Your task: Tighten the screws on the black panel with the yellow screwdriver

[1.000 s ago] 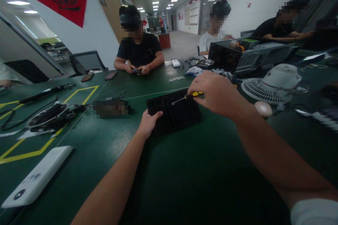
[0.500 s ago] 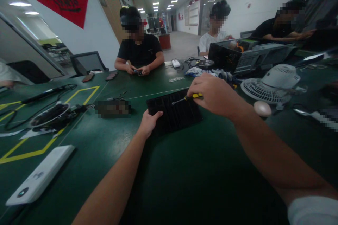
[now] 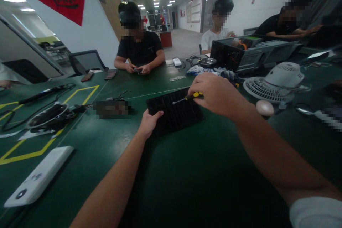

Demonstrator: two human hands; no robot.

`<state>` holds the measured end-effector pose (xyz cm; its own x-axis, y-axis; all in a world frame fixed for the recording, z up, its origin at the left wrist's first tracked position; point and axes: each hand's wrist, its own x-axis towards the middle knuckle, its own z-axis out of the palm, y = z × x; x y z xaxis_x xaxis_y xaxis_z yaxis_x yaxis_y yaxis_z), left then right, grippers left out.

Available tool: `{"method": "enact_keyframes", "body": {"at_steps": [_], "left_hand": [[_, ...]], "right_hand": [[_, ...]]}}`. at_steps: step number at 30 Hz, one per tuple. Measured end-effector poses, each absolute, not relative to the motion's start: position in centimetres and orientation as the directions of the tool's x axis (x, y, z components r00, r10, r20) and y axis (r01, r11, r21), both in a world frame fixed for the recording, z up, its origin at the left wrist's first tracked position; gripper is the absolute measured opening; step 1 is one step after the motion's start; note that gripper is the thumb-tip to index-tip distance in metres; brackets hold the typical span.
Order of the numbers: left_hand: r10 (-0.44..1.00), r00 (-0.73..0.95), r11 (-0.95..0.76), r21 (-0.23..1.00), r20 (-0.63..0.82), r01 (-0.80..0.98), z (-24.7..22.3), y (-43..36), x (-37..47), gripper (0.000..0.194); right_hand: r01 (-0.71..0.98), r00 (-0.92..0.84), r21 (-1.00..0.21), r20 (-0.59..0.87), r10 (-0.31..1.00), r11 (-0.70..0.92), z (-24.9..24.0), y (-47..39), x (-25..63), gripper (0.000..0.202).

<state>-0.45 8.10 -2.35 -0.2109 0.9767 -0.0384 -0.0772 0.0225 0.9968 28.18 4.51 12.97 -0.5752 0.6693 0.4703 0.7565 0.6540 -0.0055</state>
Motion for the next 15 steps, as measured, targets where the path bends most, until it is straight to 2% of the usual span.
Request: {"method": "enact_keyframes", "body": {"at_steps": [8,12,15], "left_hand": [[0.974,-0.221,0.032,0.997,-0.047,-0.070,-2.18,8.01,-0.42,0.054],[0.974,-0.218,0.038,0.996,-0.054,-0.079,-2.19,8.01,-0.39,0.057],[0.975,-0.216,0.037,0.997,-0.051,-0.070,-2.05,7.94,-0.30,0.057]], "right_hand": [[0.864,-0.475,0.013,0.356,0.805,0.503,13.97,3.76,28.06,0.020],[0.909,-0.411,0.013,0.177,0.894,0.416,13.73,3.78,27.66,0.032],[0.904,-0.427,0.029,0.058,0.902,0.426,13.51,4.01,27.82,0.043]]}}
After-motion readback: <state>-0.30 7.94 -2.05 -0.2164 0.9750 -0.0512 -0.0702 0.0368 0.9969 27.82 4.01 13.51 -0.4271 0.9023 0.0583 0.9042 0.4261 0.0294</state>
